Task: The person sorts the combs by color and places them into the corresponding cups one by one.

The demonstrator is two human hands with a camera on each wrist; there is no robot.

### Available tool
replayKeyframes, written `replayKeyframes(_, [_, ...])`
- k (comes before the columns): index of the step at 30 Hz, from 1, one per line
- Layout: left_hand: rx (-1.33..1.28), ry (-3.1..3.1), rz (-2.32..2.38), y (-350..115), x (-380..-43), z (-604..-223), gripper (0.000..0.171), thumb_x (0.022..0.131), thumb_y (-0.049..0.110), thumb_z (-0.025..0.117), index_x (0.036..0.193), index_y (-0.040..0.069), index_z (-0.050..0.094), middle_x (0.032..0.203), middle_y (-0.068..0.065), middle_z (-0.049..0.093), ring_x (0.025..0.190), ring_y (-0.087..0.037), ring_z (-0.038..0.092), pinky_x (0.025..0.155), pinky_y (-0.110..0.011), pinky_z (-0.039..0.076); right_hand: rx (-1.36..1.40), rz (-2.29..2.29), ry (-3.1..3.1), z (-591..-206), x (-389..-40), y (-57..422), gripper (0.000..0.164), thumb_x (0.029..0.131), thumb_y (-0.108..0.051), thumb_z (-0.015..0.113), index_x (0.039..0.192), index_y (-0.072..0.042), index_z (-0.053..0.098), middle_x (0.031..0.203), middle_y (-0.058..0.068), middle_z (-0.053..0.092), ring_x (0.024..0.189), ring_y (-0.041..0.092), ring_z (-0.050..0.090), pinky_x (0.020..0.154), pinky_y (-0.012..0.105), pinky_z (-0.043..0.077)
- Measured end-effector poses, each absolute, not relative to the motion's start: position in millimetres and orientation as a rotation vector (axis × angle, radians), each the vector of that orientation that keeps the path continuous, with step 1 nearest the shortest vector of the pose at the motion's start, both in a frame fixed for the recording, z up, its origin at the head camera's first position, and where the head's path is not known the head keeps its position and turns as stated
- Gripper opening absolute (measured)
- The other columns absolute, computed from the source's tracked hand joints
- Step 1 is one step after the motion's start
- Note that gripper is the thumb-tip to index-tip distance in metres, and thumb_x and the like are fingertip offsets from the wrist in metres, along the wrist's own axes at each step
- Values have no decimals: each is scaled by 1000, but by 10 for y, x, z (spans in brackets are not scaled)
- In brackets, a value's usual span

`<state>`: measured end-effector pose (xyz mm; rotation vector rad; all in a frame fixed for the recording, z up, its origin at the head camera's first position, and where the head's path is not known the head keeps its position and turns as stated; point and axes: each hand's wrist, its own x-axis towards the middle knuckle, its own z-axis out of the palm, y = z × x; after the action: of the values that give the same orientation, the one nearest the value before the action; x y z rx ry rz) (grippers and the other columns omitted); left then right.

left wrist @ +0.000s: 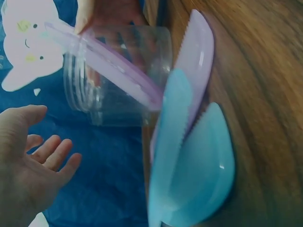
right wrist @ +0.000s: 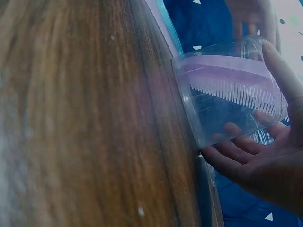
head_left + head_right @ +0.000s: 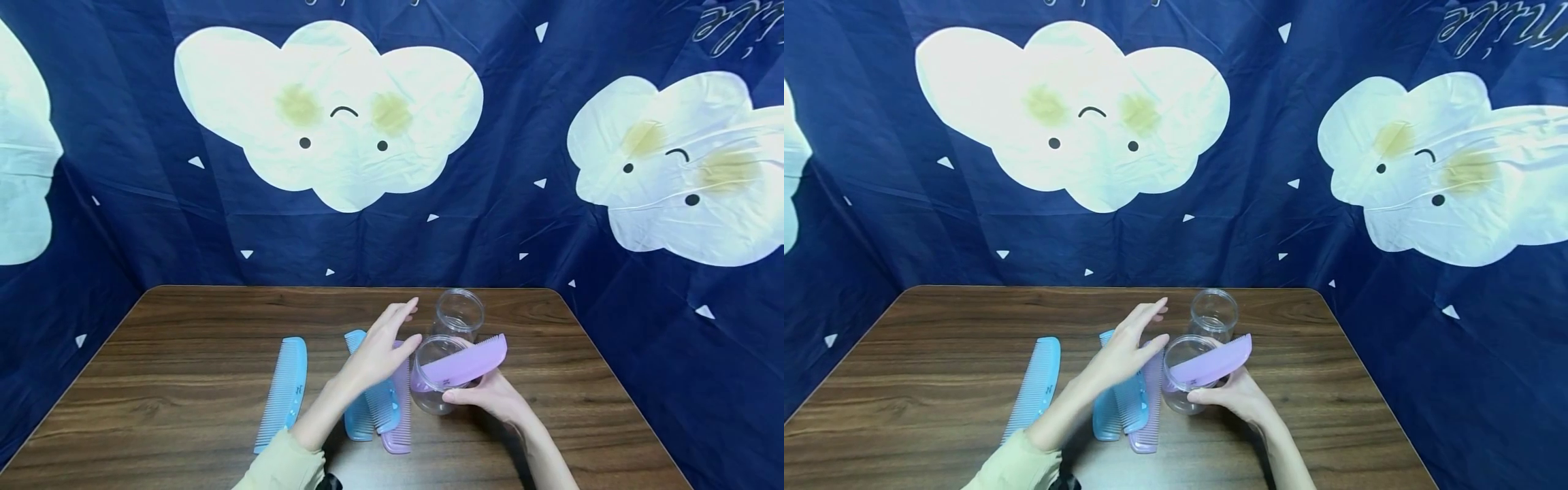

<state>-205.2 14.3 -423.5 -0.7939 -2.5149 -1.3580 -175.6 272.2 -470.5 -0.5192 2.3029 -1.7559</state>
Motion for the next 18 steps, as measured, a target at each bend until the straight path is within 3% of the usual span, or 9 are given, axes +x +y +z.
replayKeyframes(8, [-713, -2575, -1361, 86, -2161, -4392, 58, 99, 16, 65, 154, 8, 47, 140, -11, 61, 129, -28, 60, 99, -43, 57, -519, -1790, 2288, -4710, -1754, 2726, 91, 80, -11, 86, 157, -6, 37, 139, 22, 62, 117, 3, 60, 99, 21, 46])
replayKeyframes(18, [-641, -2684, -1293, 77, -2272, -4535, 56, 98, 15, 65, 151, 4, 50, 136, -14, 63, 132, -32, 59, 109, -50, 49, -516, -1770, 2297, -4696, -1748, 2725, 91, 80, -12, 86, 156, -6, 38, 139, 20, 62, 120, 4, 58, 102, 21, 43])
